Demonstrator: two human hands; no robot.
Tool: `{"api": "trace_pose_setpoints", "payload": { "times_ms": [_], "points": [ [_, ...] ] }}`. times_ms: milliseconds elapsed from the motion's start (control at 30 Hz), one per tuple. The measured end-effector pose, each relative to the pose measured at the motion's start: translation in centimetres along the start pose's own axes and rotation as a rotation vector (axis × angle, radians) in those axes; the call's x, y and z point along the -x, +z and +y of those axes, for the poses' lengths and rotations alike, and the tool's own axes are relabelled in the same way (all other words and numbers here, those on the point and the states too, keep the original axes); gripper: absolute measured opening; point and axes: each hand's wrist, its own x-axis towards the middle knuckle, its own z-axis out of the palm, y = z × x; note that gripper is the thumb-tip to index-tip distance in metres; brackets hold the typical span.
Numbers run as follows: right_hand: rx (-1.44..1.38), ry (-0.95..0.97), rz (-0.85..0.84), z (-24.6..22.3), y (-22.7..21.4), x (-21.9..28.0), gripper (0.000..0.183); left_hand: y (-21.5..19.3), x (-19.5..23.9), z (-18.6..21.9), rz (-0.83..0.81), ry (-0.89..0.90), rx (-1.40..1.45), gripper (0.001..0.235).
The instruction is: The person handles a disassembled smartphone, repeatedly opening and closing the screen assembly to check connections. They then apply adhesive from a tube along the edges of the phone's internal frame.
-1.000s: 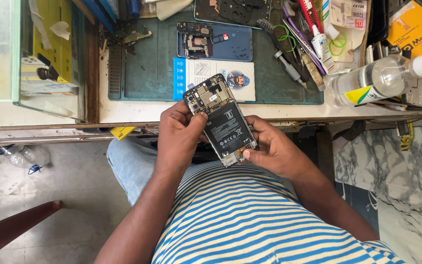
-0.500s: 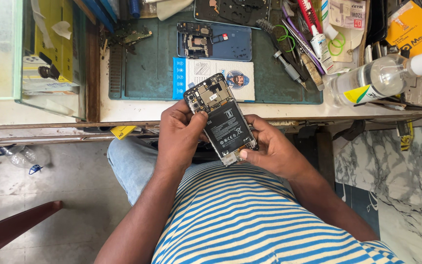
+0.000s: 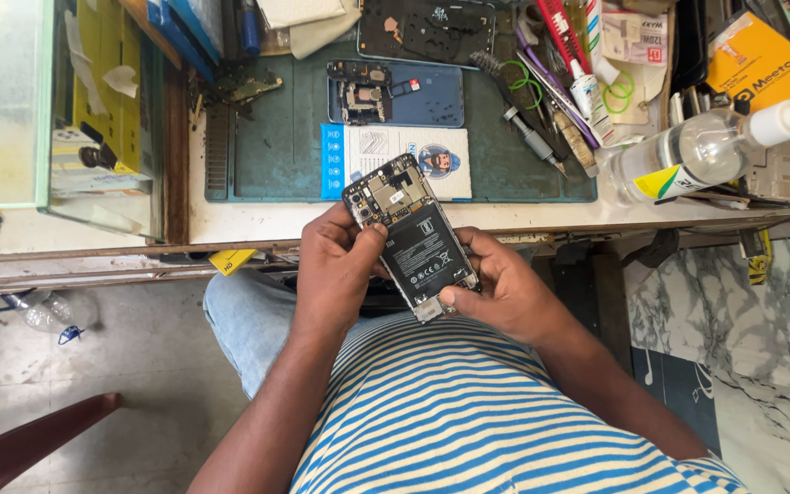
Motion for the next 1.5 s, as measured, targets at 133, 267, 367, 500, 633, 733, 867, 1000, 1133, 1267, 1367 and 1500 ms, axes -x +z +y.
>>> {"api": "trace_pose_setpoints", "payload": {
  "times_ms": [133, 267, 367, 500, 633, 733, 867, 1000, 1133, 1267, 1367, 1500],
  "points": [
    [-0.013, 0.021, 0.022, 0.2, 0.1, 0.0, 0.062, 0.1, 0.1, 0.1, 0.006, -0.011, -0.013, 0.015],
    [-0.035, 0.026, 0.025, -0.1, 0.0, 0.0, 0.059, 0.3, -0.2, 0.4, -0.002, -0.013, 0.0, 0.016],
    [0.023, 0.027, 0.051, -0.6, -0.3, -0.5, 0.052, 0.4, -0.5, 0.9, -0.022, 0.015, -0.052, 0.017],
    [0.186, -0.104, 0.096, -2.4, -1.0, -1.5, 0.051, 0.3, -1.8, 2.1, -0.109, 0.013, -0.013, 0.017],
    [0.539, -0.359, 0.156, -5.5, -1.3, -3.2, 0.039, -0.9, -3.2, 4.2, -0.085, 0.075, -0.165, 0.042],
    [1.006, -0.423, 0.299, -8.0, -1.5, -4.8, 0.034, -2.0, -3.7, 6.2, -0.025, 0.134, -0.369, 0.061],
    [1.303, -0.546, 0.32, -9.3, -1.0, -7.3, 0.033, -2.7, -4.2, 7.8, 0.048, 0.22, -0.647, 0.075],
    [1.452, -0.619, 0.235, -8.8, -1.1, -8.5, 0.031, -3.3, -4.5, 8.0, 0.084, 0.217, -0.893, 0.088],
    [1.604, -0.735, 0.262, -7.3, -1.5, -8.8, 0.035, -3.3, -4.8, 7.6, 0.065, 0.287, -1.033, 0.096],
    [1.553, -0.789, 0.3, -5.5, -2.1, -8.6, 0.032, -3.3, -5.0, 7.0, 0.024, 0.207, -1.108, 0.093],
    [1.537, -0.789, 0.305, -4.9, -2.4, -8.4, 0.031, -3.3, -5.1, 6.8, -0.015, 0.357, -1.141, 0.088],
    [1.518, -0.723, 0.276, -4.9, -2.5, -8.0, 0.039, -3.8, -5.1, 6.2, -0.03, 0.351, -1.167, 0.072]
  ]
}}
